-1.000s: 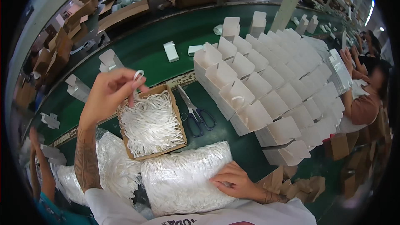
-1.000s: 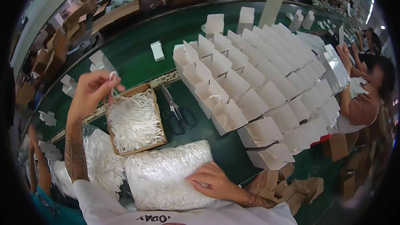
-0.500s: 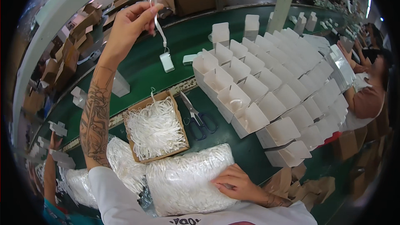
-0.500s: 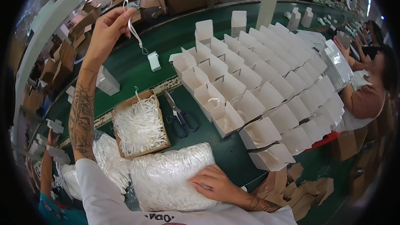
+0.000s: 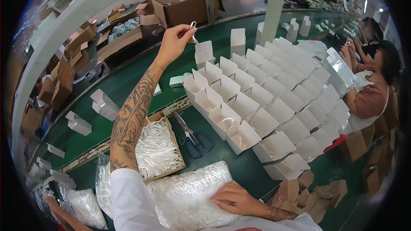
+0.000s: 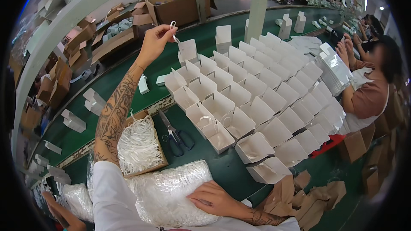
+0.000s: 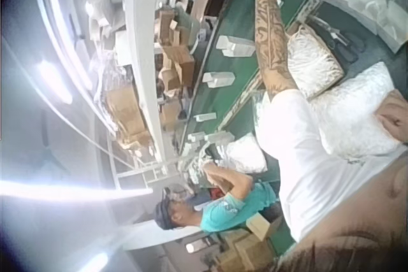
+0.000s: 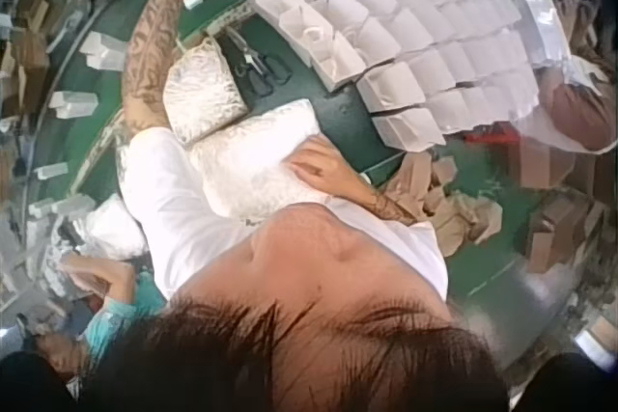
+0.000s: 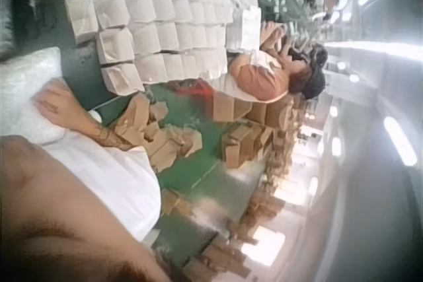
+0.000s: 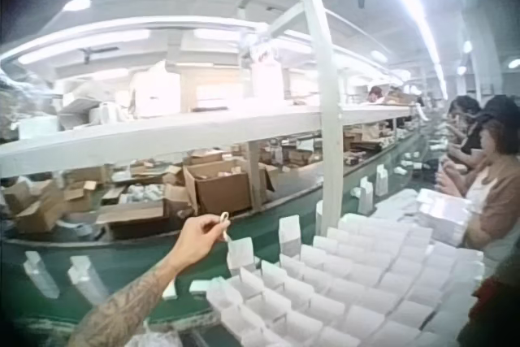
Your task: The person cuts lanyards with scissors, places them into a tray, and packs small electronic devices and lanyards into boxes.
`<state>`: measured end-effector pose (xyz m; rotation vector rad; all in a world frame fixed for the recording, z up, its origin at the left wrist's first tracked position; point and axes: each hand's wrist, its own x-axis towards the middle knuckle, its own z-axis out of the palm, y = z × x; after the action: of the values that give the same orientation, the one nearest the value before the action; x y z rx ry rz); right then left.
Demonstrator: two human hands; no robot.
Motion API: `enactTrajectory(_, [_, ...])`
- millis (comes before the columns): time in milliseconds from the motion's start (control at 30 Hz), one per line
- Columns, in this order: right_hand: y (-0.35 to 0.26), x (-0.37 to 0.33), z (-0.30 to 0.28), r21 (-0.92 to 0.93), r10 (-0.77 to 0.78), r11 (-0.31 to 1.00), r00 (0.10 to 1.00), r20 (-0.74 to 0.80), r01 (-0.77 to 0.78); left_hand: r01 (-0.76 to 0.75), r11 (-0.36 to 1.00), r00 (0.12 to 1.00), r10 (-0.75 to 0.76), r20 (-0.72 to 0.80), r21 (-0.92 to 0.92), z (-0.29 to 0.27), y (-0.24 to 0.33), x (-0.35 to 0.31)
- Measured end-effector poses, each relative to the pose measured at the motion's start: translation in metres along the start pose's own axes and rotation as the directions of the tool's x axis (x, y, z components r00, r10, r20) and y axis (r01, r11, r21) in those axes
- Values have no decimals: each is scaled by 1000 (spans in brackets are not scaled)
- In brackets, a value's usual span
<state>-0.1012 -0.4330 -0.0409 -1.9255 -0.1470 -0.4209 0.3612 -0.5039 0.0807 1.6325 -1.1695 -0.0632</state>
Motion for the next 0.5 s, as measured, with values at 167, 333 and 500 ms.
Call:
enactTrajectory(167, [1, 2, -3, 2, 17, 1000, 1000, 12, -17, -85, 984, 992, 70, 102, 155, -5, -26, -17])
enactTrajectory(333, [0, 4, -2, -1, 2, 1000, 1000, 13, -2, 81, 921, 991, -116, 71, 381, -68, -66, -57])
enactTrajectory(500, [0, 7, 0, -31, -8, 999, 1000, 19, 8, 354, 569, 851, -526, -2, 742, -93, -119, -130])
